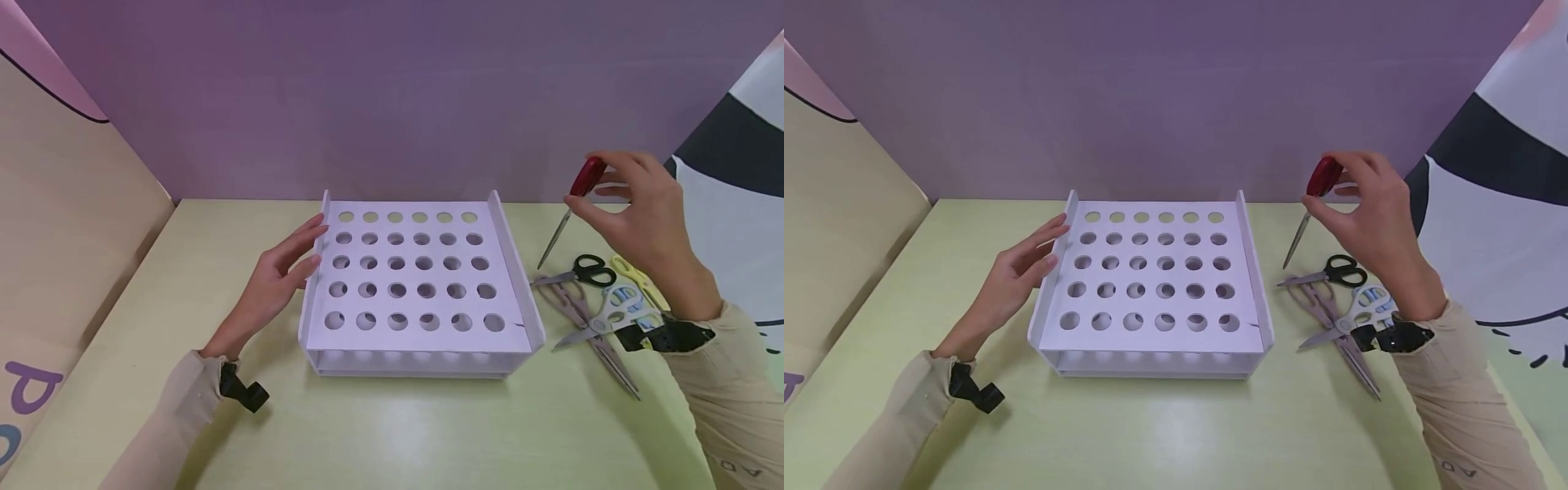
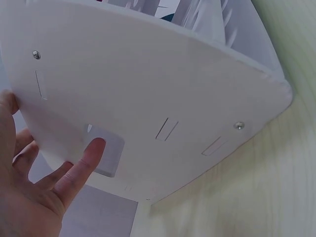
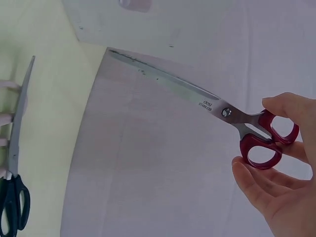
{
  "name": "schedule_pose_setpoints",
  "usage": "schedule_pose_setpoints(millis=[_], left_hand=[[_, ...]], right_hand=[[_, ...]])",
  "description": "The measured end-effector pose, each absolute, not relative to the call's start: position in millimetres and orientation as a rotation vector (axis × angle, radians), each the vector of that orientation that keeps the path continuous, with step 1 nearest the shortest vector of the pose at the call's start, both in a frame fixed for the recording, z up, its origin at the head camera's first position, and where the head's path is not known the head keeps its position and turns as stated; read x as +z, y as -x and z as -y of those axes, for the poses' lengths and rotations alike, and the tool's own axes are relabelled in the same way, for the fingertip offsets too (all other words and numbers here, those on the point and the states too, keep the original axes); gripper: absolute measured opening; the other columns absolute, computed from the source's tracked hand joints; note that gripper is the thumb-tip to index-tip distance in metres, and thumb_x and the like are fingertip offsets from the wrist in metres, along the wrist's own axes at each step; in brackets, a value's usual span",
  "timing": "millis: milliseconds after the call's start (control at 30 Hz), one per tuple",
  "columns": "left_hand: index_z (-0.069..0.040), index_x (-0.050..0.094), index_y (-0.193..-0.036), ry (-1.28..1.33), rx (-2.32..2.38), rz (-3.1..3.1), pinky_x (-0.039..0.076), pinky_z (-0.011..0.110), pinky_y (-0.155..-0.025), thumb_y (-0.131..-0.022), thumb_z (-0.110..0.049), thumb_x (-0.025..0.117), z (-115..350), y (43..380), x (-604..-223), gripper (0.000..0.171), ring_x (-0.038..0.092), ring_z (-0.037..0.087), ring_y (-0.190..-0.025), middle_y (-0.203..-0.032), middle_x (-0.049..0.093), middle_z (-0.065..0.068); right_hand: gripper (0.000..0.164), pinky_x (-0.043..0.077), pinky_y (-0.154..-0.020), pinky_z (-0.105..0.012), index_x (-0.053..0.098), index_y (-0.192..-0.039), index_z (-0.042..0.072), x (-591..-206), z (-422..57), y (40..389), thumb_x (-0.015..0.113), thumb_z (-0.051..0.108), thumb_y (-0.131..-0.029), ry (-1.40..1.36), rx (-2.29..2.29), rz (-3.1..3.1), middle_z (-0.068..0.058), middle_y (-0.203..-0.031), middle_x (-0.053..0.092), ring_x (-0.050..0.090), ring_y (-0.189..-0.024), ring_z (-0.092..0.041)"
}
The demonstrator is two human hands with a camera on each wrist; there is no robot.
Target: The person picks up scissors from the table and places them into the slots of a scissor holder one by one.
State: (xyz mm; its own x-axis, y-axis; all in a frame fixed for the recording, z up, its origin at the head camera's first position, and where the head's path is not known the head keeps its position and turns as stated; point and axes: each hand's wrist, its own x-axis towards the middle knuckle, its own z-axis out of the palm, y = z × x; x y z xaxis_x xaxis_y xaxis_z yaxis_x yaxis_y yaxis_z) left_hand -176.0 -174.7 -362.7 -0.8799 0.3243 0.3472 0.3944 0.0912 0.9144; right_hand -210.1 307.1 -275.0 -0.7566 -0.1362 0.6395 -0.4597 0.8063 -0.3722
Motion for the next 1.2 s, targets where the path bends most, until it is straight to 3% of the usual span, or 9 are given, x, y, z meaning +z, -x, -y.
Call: schedule_pose_setpoints(millis=[200,567,733,933,1200], left_hand=[[-0.007,0.048,-0.148,0.750,-1.925,2.289,0.060,0.032,-0.074,-0.102,-0.010,0.055,174.4,177.1,-362.1,0.047,0.043,0.028,-0.139,-0.160,0.033,-0.007],[-0.009,0.048,-0.148,0.748,-1.917,2.298,0.060,0.032,-0.075,-0.102,-0.011,0.054,173.6,176.7,-363.5,0.046,0.043,0.026,-0.140,-0.161,0.032,-0.008],[-0.010,0.048,-0.148,0.743,-1.909,2.302,0.060,0.031,-0.075,-0.102,-0.011,0.055,174.6,176.5,-363.8,0.046,0.043,0.026,-0.140,-0.161,0.032,-0.009],[-0.010,0.048,-0.148,0.746,-1.915,2.299,0.060,0.031,-0.075,-0.102,-0.011,0.055,174.8,175.0,-361.4,0.046,0.044,0.027,-0.139,-0.161,0.032,-0.008],[-0.008,0.048,-0.148,0.748,-1.927,2.283,0.060,0.031,-0.076,-0.102,-0.010,0.054,173.5,174.8,-361.8,0.046,0.043,0.028,-0.139,-0.161,0.032,-0.008]], right_hand=[[0.062,0.038,-0.083,0.002,0.060,-0.137,0.010,-268.9,-299.8,202.2,0.084,0.014,-0.079,-0.450,0.691,2.346,-0.015,-0.127,0.058,0.046,-0.097,0.019],[0.067,0.042,-0.089,-0.004,0.062,-0.134,0.008,-251.1,-288.7,197.0,0.088,0.003,-0.072,-0.554,0.608,2.167,-0.018,-0.127,0.059,0.050,-0.102,0.015],[0.065,0.044,-0.091,-0.008,0.062,-0.134,0.008,-242.2,-280.3,196.3,0.087,0.007,-0.074,-0.569,0.616,2.099,-0.019,-0.129,0.059,0.058,-0.106,0.002],[0.061,0.045,-0.095,-0.012,0.064,-0.132,0.006,-231.7,-264.1,192.0,0.086,0.005,-0.075,-0.554,0.659,2.022,-0.023,-0.128,0.059,0.063,-0.107,-0.024],[0.059,0.047,-0.096,-0.016,0.064,-0.131,0.008,-222.1,-245.9,197.4,0.085,0.007,-0.076,-0.579,0.703,1.979,-0.020,-0.129,0.059,0.061,-0.112,-0.024]])
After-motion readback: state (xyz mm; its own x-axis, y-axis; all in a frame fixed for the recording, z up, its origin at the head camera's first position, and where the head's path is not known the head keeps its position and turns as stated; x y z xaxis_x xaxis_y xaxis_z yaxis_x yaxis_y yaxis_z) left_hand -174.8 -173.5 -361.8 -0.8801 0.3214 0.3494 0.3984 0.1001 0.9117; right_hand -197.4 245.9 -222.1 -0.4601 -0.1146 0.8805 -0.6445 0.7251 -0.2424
